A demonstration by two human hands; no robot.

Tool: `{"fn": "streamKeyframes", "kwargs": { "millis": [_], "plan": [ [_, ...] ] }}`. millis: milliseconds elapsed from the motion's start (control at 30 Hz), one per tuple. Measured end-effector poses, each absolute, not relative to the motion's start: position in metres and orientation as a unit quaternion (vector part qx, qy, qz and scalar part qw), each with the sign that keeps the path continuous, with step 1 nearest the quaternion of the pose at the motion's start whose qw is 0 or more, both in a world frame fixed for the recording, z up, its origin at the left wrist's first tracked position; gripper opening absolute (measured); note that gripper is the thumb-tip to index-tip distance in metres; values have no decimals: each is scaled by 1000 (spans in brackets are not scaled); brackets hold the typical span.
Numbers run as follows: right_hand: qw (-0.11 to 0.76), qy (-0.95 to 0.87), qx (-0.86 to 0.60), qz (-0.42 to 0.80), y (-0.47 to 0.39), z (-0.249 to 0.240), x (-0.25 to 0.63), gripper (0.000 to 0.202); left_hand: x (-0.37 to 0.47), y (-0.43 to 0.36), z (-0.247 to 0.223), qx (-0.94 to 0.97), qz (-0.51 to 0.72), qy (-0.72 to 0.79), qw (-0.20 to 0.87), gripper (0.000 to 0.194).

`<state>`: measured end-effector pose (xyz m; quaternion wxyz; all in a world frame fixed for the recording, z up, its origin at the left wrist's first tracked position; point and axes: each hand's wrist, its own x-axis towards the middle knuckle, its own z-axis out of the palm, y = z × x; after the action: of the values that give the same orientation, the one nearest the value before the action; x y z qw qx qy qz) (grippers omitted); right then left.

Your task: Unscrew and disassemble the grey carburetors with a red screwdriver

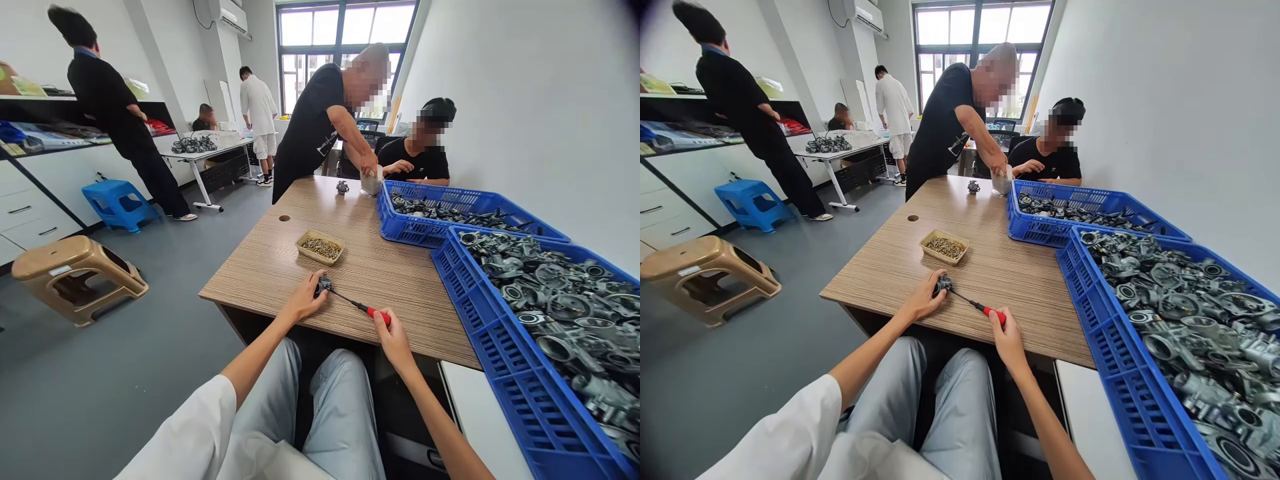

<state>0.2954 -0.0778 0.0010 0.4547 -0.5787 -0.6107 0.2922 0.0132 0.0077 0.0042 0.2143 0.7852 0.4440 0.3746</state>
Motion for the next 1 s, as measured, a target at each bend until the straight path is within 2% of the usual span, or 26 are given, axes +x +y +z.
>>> {"fn": "streamKeyframes", "kwargs": {
  "millis": [133, 300, 600, 800, 1000],
  "plan": [
    [472, -612, -575, 267, -79, 1, 295, 42, 13, 6, 6, 786, 380, 437, 216, 55],
    [464, -609, -571, 298, -78, -3, 295, 41, 14, 4, 7, 784, 379, 440, 218, 53],
    [477, -618, -567, 262, -80, 2, 293, 44, 14, 7, 3, 788, 380, 435, 213, 61],
    [456, -609, -580, 293, -78, -1, 293, 47, 14, 7, 3, 785, 380, 439, 215, 61],
    [471, -620, -575, 253, -79, -1, 295, 44, 13, 8, 0, 785, 385, 438, 209, 61]
  ]
}}
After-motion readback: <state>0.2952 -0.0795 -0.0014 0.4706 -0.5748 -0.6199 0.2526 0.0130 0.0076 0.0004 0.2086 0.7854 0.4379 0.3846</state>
